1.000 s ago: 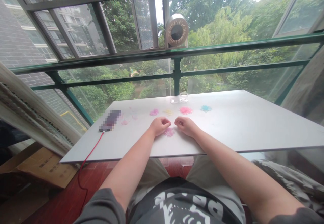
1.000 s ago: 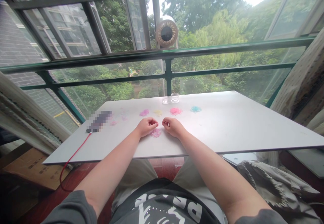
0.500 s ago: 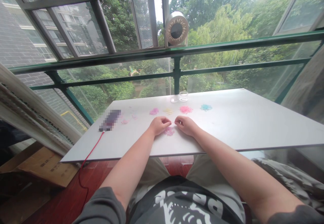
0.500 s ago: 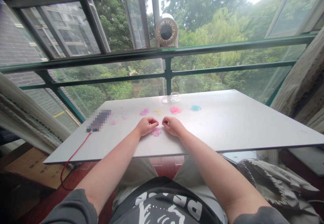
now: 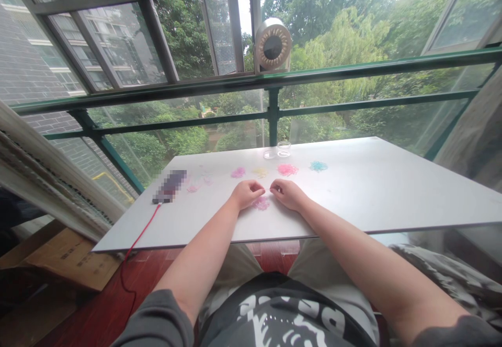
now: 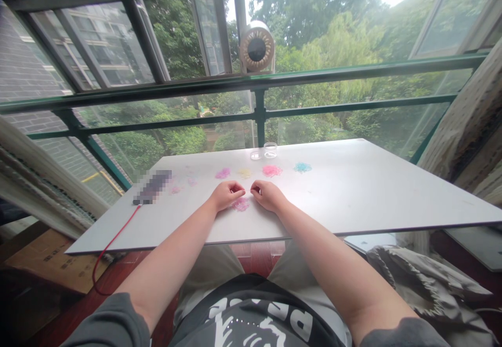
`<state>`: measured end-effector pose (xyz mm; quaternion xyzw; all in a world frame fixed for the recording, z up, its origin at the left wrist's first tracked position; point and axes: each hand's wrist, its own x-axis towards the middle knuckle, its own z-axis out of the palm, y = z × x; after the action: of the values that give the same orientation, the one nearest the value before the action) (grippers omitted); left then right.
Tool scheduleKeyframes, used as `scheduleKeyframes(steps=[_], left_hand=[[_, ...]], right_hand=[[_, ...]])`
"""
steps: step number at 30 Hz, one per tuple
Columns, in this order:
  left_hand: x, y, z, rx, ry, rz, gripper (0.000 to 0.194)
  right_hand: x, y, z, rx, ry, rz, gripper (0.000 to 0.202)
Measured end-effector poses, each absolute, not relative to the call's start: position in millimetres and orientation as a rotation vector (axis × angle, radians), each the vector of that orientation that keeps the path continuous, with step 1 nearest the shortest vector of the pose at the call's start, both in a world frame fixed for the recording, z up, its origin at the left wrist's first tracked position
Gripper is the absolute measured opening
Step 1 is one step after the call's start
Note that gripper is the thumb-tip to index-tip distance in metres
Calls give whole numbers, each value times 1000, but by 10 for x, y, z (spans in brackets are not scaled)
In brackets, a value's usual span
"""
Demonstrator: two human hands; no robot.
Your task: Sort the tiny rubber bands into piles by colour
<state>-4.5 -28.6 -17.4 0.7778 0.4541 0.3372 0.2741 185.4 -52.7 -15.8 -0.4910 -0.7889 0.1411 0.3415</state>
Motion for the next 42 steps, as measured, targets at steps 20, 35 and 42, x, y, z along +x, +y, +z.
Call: scheduleKeyframes(steps=[20,35,42], left_hand=[[-41,-282,-181,2113,1235,866,19],[-15,-306,-174,2125,1259,853,17],[-6,-327,-158,2129,1261,848,16]], right_hand=[[1862,-493,-201,-1244,-2064,339,10],[1860,-504,-195,-1202,-2074,322,14],[1858,-514,-186,-1194,-2088,318,14]])
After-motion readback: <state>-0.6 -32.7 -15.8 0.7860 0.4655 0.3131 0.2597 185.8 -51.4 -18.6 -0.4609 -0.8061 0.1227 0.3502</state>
